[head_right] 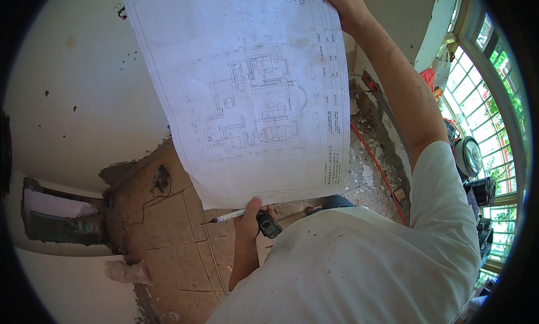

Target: Reviewing architectural blueprints and preparing tools for measurement in a room under renovation.

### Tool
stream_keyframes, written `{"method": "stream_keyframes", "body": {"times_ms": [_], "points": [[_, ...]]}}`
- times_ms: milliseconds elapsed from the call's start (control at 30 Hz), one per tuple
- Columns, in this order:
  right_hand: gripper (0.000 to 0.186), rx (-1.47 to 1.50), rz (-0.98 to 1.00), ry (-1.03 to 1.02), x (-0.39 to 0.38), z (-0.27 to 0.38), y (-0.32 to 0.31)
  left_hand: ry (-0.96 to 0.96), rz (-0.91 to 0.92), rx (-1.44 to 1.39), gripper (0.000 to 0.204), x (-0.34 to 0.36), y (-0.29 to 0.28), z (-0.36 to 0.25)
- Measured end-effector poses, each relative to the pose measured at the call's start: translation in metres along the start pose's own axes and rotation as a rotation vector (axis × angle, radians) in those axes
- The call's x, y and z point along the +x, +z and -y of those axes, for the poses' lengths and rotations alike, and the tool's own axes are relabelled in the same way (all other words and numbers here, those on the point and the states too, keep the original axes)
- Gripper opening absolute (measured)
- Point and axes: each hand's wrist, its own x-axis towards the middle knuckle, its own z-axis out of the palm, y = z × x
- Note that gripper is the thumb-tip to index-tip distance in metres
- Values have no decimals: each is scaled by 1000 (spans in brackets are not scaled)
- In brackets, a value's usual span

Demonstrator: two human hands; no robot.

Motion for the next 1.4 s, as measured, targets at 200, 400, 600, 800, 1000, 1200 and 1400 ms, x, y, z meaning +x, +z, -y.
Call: {"method": "stream_keyframes", "body": {"times_ms": [200,400,600,800,1000,1200,1400], "points": [[35,0,-7,-9,0,2,-1,13,30,8,22,0,-3,-4],[34,-28,-31,-17,1,-1,-5,20,53,10,22,0,-2,-5],[35,-31,-37,5,2,-1,-4,16,66,1,23,2,-5,-7],[37,-23,-32,5,0,1,1,32,76,-32,21,3,-7,-3],[38,12,-5,-14,4,-3,1,19,65,-28,20,2,-4,-7],[38,-46,-22,-7,1,0,8,16,39,-17,22,2,-6,-5],[34,5,33,-17,7,-7,3,31,59,-25,21,1,-4,-6]]}}
